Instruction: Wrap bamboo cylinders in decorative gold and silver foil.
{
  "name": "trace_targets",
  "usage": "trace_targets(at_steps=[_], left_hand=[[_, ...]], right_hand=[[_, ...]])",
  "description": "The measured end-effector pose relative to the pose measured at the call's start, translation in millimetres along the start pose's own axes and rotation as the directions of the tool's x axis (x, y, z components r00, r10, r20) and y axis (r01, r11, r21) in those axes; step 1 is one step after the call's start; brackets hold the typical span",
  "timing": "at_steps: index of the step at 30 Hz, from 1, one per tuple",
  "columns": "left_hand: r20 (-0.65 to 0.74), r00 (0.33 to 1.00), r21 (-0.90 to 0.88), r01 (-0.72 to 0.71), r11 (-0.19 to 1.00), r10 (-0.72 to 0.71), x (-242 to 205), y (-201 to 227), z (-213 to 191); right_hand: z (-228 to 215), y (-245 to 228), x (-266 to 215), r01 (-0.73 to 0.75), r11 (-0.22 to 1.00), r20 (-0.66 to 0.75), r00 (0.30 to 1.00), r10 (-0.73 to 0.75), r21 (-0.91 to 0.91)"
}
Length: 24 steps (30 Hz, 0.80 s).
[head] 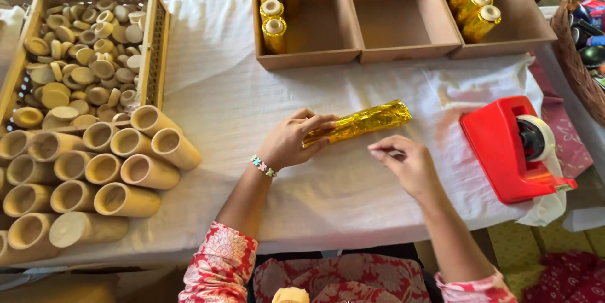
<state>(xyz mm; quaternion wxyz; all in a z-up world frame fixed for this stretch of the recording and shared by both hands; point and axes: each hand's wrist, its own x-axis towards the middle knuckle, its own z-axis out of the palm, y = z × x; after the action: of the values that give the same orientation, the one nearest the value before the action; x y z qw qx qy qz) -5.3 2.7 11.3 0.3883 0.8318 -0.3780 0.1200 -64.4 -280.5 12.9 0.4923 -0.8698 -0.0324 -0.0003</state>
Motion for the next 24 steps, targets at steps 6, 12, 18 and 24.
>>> trace_targets(at_steps=[6,12,18,24], left_hand=[[-0.073,0.997,0.007,0.012,1.0,-0.011,-1,-3,13],[-0.087,0.996,0.028,-0.026,0.999,0.028,0,1,11],[-0.07,0.997,0.024,-0.032,0.999,0.033,0,3,10],[-0.073,0.997,0.017,-0.027,1.0,0.028,1,4,10]], right_hand=[[38,-4,24,-0.074,0.952,0.034,0.997,0.067,0.298],[44,-28,32,-0.097,0.883,0.016,0.995,0.1,0.459],[47,-25,40,-0.085,0.878,-0.02,0.994,0.107,0.471],[57,-13,41,-0.012,0.902,-0.076,0.996,0.049,0.431]])
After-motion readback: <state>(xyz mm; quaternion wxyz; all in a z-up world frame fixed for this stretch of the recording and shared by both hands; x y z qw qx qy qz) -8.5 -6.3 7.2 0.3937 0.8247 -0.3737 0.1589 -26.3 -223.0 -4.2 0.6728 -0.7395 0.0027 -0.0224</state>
